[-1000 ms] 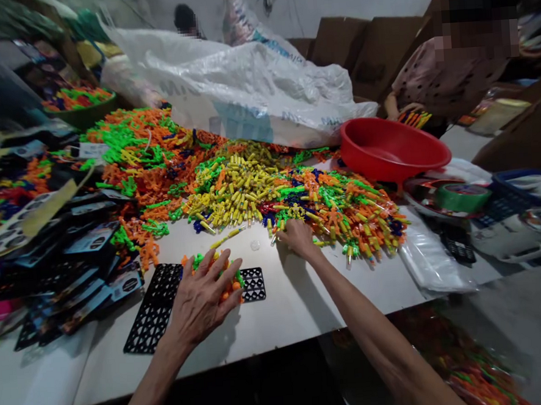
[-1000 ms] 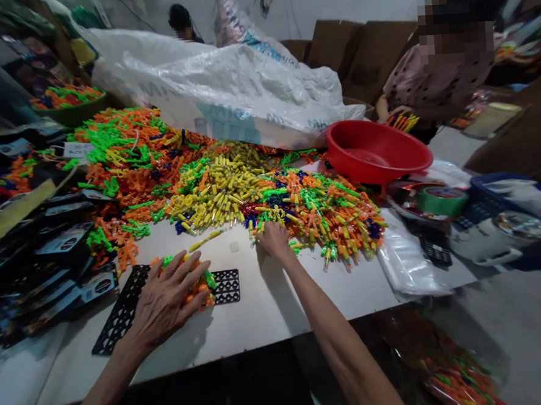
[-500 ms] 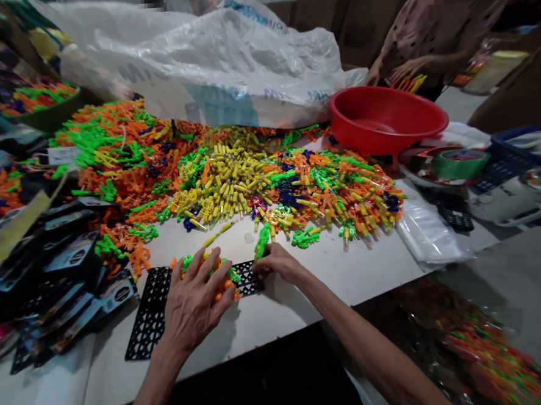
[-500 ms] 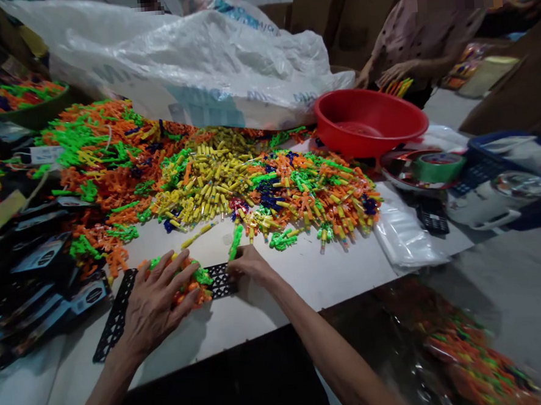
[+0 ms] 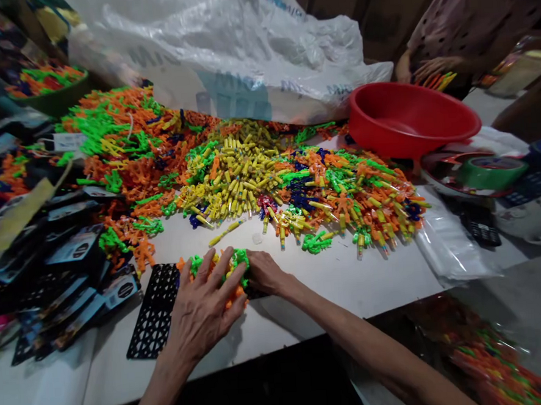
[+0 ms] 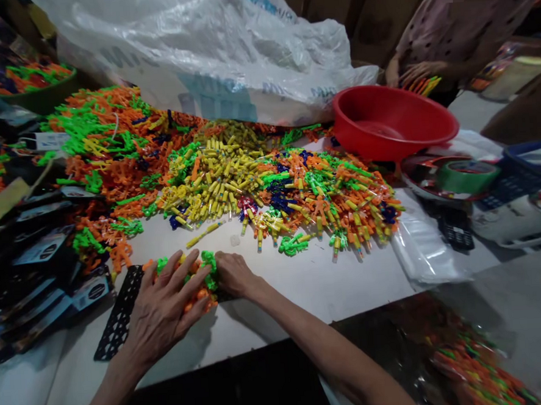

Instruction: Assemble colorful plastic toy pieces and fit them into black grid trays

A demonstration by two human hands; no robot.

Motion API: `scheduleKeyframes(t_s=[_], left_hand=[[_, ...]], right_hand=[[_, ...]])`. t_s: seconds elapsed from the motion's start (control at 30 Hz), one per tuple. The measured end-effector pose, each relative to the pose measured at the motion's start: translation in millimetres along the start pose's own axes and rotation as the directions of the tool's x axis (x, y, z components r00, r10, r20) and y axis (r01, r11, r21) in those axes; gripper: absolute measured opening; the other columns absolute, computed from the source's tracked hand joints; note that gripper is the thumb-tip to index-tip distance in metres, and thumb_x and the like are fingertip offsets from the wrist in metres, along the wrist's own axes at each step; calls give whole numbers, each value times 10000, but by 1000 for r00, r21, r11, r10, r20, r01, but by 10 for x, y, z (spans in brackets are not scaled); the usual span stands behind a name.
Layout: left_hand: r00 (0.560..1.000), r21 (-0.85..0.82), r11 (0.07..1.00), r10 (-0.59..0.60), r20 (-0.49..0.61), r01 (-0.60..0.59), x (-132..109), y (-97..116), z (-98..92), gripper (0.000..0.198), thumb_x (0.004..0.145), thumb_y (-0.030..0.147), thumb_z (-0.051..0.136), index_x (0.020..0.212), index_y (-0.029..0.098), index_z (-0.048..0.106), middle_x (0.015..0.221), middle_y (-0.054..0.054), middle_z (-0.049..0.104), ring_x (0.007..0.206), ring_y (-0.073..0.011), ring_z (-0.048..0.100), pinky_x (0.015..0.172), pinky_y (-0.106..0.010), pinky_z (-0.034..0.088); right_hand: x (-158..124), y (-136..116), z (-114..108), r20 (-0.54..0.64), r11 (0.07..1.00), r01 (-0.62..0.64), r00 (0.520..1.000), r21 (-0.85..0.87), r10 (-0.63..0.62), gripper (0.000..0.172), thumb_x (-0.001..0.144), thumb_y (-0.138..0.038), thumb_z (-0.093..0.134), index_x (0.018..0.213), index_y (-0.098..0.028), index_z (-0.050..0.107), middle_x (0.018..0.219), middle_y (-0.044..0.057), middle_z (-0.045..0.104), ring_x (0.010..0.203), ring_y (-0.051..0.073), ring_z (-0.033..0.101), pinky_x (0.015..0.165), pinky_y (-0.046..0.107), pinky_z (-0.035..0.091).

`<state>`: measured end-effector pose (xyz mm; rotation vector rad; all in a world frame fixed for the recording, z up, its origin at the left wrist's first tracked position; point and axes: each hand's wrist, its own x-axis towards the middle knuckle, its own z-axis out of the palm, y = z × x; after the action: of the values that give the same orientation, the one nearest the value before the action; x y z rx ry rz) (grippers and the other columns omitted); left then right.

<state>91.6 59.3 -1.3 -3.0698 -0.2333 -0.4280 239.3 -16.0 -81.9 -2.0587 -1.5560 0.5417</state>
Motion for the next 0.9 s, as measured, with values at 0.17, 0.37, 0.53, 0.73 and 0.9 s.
scheduleKeyframes(t_s=[0.17,0.37,0.53,0.73,0.9], left_hand=[[1000,18,1000,-7,21,7,11,16,-21,400,863,366,476,1260,325,497,1374,-2,468,1277,-283,391,1027,-500,243],[999,61,997,-42,6,42,41,55,-29,415,865,368,462,1269,278,492,1397,-24,438,1288,-298,368,1008,-506,269],[998,75,995,59,19,-60,112,62,-46,427,879,387,444,1289,267,471,1408,-27,424,1314,-297,326,1033,-527,235],[992,76,993,80,95,-88,134,14,10,403,905,353,398,1276,221,485,1377,-47,467,1271,-280,390,1011,-488,303],[994,76,993,86,73,-91,128,-18,38,394,893,336,426,1251,196,510,1338,-82,505,1249,-283,415,1014,-484,314]], right_hand=[[148,147,-405,178,995,-57,981,-78,70,233,692,-189,642,920,-142,646,874,58,666,762,156,581,644,214,411],[502,578,-899,-174,845,-503,862,-182,476,144,690,-113,606,816,-66,658,889,172,659,873,238,605,693,275,403],[326,550,-748,-231,856,-517,832,7,504,91,666,-130,593,739,-114,645,771,98,663,744,188,604,600,231,397],[-351,281,-141,21,727,-391,887,564,461,43,597,-150,572,637,-161,563,527,-37,544,467,110,504,451,200,379],[-480,66,97,19,508,-283,886,814,463,93,553,-146,533,534,-179,448,496,-44,472,472,103,426,431,208,343]])
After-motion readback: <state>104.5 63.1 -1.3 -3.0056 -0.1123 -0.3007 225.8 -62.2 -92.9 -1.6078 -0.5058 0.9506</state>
